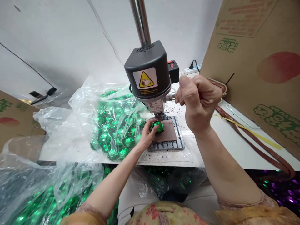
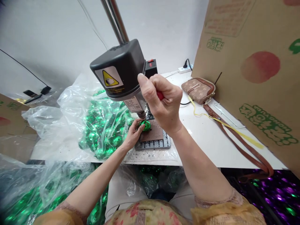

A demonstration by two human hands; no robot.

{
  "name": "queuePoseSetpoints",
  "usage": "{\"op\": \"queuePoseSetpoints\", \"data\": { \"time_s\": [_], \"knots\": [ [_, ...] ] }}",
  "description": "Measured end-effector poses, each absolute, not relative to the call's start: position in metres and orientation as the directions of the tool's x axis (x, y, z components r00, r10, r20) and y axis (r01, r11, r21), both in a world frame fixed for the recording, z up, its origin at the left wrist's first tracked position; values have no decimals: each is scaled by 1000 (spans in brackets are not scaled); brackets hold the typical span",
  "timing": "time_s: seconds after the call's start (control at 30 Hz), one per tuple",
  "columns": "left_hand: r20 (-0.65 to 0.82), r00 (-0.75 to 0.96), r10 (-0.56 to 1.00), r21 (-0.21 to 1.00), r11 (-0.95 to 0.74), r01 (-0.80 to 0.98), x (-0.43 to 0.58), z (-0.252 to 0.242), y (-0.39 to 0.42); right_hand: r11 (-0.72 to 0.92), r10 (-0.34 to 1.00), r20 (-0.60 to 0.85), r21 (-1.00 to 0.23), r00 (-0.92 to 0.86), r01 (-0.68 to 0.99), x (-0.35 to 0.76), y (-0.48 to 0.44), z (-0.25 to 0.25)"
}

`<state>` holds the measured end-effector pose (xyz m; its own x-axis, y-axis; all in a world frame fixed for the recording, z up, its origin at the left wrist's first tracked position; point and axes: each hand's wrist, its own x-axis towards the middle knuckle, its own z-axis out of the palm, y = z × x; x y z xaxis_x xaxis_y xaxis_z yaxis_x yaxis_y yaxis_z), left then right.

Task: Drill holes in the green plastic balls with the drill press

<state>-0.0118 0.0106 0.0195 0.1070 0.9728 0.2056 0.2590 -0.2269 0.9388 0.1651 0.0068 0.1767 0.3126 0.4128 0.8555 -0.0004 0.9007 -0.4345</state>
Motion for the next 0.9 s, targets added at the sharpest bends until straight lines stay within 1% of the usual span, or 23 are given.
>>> {"op": "queuePoseSetpoints", "data": {
  "time_s": [0.13, 0.23, 0.3, 0.4, 0.5, 0.57, 0.7, 0.8, 0.9],
  "knots": [
    [254, 102, 962, 888, -274, 370, -12, 16, 10, 898, 417, 853, -440, 314, 4, 165, 7, 176],
    [302, 141, 943, 825, -333, 457, -11, 15, 8, 901, 414, 855, -433, 312, -9, 165, 7, 175],
    [316, 166, 934, 802, -356, 480, -10, 13, 7, 899, 418, 853, -438, 311, -9, 165, 7, 175],
    [315, 192, 930, 799, -368, 475, -8, 11, 5, 880, 453, 827, -476, 332, -14, 165, 7, 178],
    [318, 201, 926, 795, -376, 475, -3, 9, 5, 862, 494, 800, -501, 340, -75, 164, 10, 187],
    [309, 175, 935, 795, -355, 492, 1, 10, 5, 844, 529, 785, -525, 323, -107, 165, 12, 193],
    [266, 118, 957, 829, -289, 478, 6, 11, 3, 815, 573, 757, -569, 314, -113, 165, 17, 202],
    [270, 114, 956, 846, -292, 447, 7, 11, 2, 827, 555, 770, -550, 315, -112, 164, 17, 200],
    [269, 113, 956, 856, -291, 427, 7, 9, 1, 853, 501, 790, -519, 355, -48, 162, 13, 191]
  ]
}}
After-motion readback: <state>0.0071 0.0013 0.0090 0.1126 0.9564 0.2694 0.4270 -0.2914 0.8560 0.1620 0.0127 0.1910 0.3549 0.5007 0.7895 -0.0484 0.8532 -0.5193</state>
